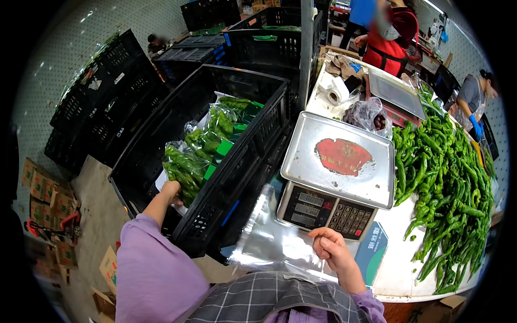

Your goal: The person selects green peppers from a large pile on a table, places them into clear plastic bags, weighs the bags on a digital scale, and then places the sealed bags into a black crate. The process is repeated continuously throughout the clip.

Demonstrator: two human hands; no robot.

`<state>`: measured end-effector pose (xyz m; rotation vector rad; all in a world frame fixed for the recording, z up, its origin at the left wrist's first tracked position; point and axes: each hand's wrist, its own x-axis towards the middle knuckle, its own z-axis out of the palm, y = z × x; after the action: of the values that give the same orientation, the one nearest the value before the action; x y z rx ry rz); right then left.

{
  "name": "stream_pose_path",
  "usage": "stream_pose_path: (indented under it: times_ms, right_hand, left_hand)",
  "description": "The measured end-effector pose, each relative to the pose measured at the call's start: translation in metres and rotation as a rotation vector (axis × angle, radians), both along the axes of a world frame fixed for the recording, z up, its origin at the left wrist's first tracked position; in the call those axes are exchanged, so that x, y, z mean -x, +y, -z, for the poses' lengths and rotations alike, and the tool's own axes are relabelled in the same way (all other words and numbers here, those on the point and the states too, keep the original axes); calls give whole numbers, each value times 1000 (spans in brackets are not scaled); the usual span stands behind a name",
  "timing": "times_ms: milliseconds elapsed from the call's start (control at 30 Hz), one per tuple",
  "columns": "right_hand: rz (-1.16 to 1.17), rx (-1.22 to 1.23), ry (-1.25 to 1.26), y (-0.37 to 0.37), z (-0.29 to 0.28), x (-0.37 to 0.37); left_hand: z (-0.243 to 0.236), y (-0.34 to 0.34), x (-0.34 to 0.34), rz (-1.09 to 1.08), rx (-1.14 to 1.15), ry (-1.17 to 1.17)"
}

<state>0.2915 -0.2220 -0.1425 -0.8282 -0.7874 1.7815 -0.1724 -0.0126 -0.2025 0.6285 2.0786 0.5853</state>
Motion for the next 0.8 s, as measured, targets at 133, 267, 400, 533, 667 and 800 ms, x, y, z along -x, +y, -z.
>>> stream_pose_path:
  times_ms: [133, 267, 400, 533, 667, 800]
  right_hand:
    - [16, -111, -106, -23, -15, -18]
    - [234, -98, -123, -109, -3, -102]
    - [778, 33, -12, -210, 22, -176]
    - [1158, 309, -116, -308, 47, -214]
    - [1112, 698, -711, -377, 57, -212]
    - [530, 669, -1521, -406, 86, -252]
  left_hand:
    - [-25, 0, -4, 259, 203, 272]
    - [-80, 18, -2, 523, 143, 760]
    - [-113, 2, -26, 594, -259, 906]
    - [-105, -3, -45, 728, -372, 973]
    - [-113, -9, -64, 818, -281, 1009]
    - [-85, -6, -61, 1097, -53, 1008]
